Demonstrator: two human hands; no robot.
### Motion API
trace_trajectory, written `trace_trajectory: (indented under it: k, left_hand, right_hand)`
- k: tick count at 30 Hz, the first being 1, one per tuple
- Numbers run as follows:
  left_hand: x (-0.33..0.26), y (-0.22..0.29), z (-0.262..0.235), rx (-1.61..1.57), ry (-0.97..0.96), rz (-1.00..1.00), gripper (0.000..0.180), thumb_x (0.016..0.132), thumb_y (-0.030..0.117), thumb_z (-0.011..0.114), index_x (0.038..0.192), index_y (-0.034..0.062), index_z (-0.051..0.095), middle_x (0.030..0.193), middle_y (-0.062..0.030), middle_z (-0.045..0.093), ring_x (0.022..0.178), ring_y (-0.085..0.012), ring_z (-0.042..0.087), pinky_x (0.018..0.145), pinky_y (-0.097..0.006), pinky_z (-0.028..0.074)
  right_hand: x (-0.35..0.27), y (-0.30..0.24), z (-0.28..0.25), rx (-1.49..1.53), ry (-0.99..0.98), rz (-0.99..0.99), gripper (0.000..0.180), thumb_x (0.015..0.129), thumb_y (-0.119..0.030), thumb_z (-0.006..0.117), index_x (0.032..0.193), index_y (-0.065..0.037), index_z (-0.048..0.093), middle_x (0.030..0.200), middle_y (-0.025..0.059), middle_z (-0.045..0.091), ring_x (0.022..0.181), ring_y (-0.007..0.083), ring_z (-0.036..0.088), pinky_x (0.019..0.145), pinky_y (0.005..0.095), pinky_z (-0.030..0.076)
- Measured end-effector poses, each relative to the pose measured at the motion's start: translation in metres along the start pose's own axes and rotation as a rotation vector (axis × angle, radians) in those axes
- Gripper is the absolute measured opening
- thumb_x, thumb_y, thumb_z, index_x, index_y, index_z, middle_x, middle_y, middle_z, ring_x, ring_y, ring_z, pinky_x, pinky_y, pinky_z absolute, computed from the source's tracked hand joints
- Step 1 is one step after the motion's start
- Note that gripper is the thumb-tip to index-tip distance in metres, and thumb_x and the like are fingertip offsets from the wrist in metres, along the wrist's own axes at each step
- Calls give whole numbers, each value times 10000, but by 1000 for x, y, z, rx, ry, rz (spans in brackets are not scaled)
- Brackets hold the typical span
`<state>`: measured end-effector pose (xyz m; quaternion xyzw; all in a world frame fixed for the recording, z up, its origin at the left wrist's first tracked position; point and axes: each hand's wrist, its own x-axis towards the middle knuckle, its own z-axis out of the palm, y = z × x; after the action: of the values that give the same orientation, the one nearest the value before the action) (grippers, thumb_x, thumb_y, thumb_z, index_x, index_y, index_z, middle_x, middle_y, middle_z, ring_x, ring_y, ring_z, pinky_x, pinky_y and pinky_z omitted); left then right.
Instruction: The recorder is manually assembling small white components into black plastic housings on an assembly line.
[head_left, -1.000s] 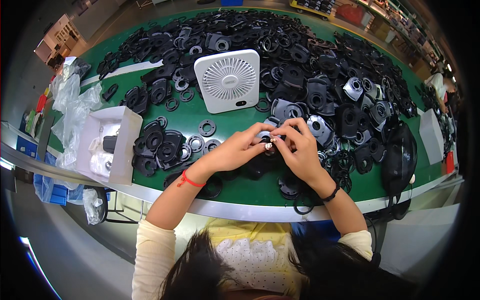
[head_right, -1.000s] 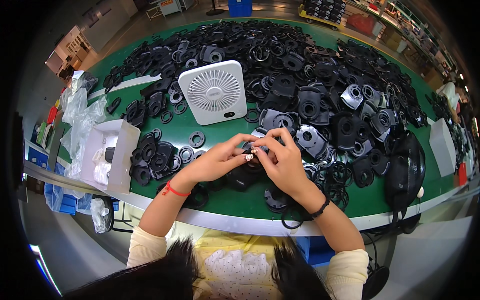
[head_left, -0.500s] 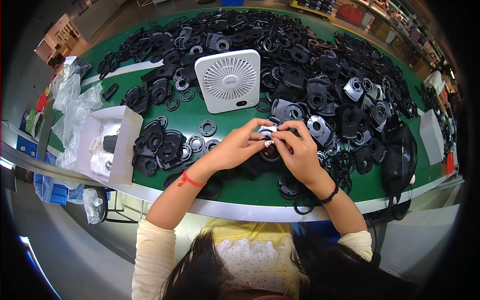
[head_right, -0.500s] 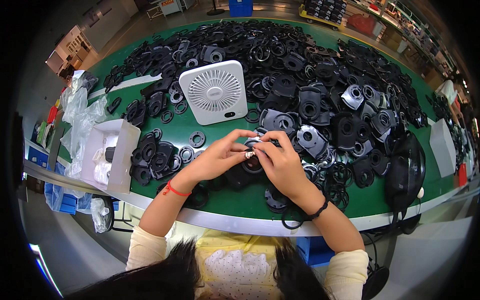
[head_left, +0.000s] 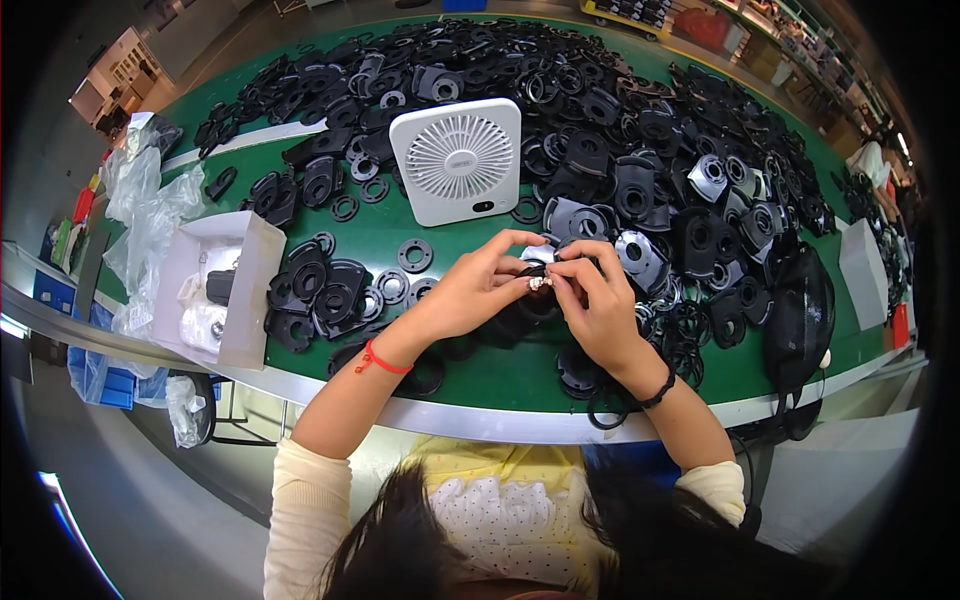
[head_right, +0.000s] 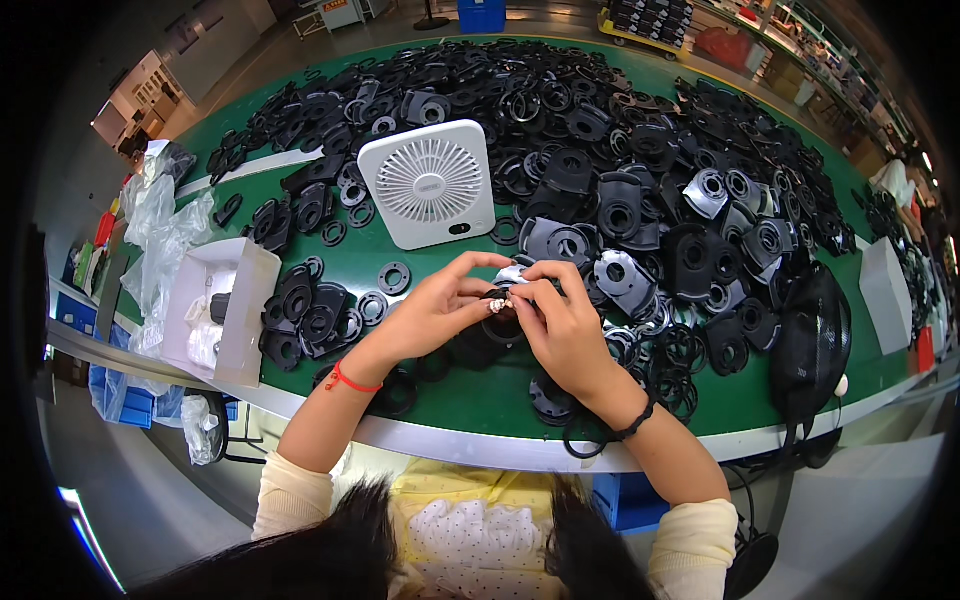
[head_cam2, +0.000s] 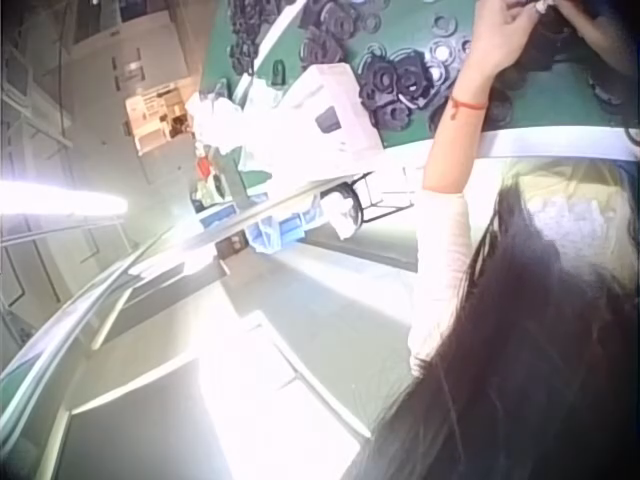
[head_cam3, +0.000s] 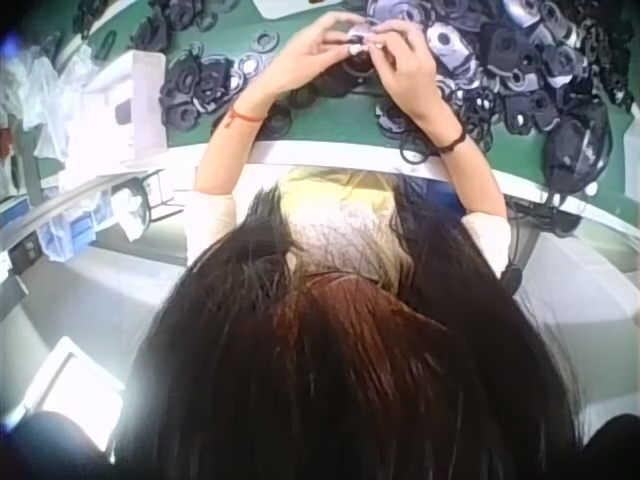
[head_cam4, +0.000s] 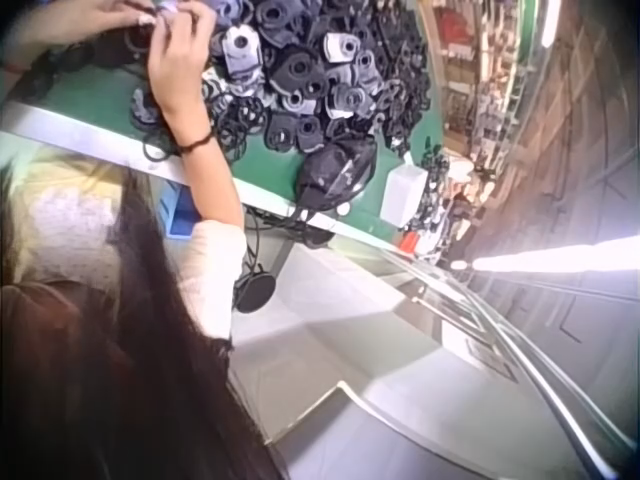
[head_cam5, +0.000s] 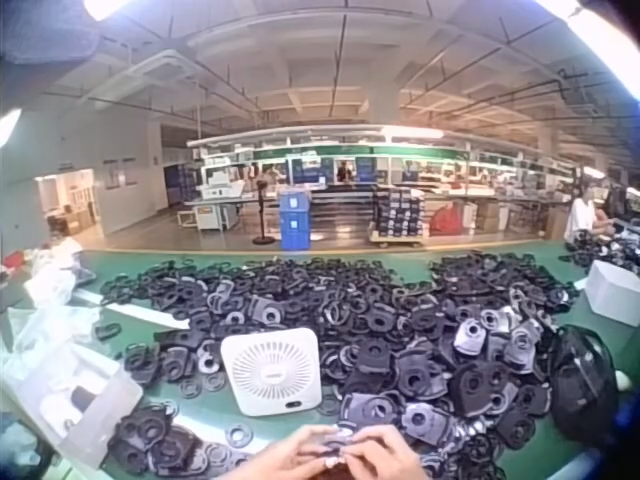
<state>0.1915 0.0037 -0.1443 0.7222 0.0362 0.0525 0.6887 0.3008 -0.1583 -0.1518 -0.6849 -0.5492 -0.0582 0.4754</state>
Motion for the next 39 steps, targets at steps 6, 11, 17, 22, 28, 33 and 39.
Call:
trace_trajectory:
  k: [6,11,17,22,28,33,39]
  left_hand:
    - [0,1,2,15,-15,64,374,940,5,490,1302,37,402,1015,-134,684,944,-164,662,833,-275,505]
    - [0,4,3,138,30,93,353,942,14,494,1283,32,406,975,-131,696,913,-182,680,808,-283,515]
    - [-1,7,5,325,60,153,321,935,46,529,1246,17,454,901,-124,700,807,-174,672,725,-264,494]
    - [-2,3,3,576,138,194,138,930,70,540,1040,-9,563,798,-122,674,676,-217,642,616,-289,470]
    - [-1,6,5,526,142,242,114,932,94,546,935,-13,587,762,-114,659,643,-210,625,599,-288,465]
    - [1,0,8,287,267,224,154,907,143,609,993,20,577,732,-84,644,640,-133,615,592,-306,465]
    - [6,2,-3,-149,255,-43,348,921,164,615,1164,-25,453,844,-90,634,786,-137,661,669,-240,527]
  right_hand:
    - [-2,1,1,88,-47,154,173,830,40,627,997,10,590,1050,105,521,621,137,580,543,251,475]
    - [2,-3,1,233,-72,262,177,859,29,576,1034,5,598,1012,96,536,595,110,566,518,232,446]
    - [5,-1,-5,395,-179,445,118,900,-5,550,1004,30,593,930,76,546,566,93,580,474,215,440]
    - [5,-4,-5,480,-161,547,77,915,-25,553,950,39,579,886,40,536,545,73,557,454,199,413]
    - [3,0,-3,525,-155,537,72,919,-41,569,914,31,574,805,7,544,544,34,508,463,184,384]
    - [5,-4,-5,584,-137,613,86,944,-71,548,951,14,560,751,1,550,554,34,511,482,179,391]
    - [2,2,2,902,-20,593,126,985,-91,463,1057,-12,396,755,74,586,622,113,587,575,241,504]
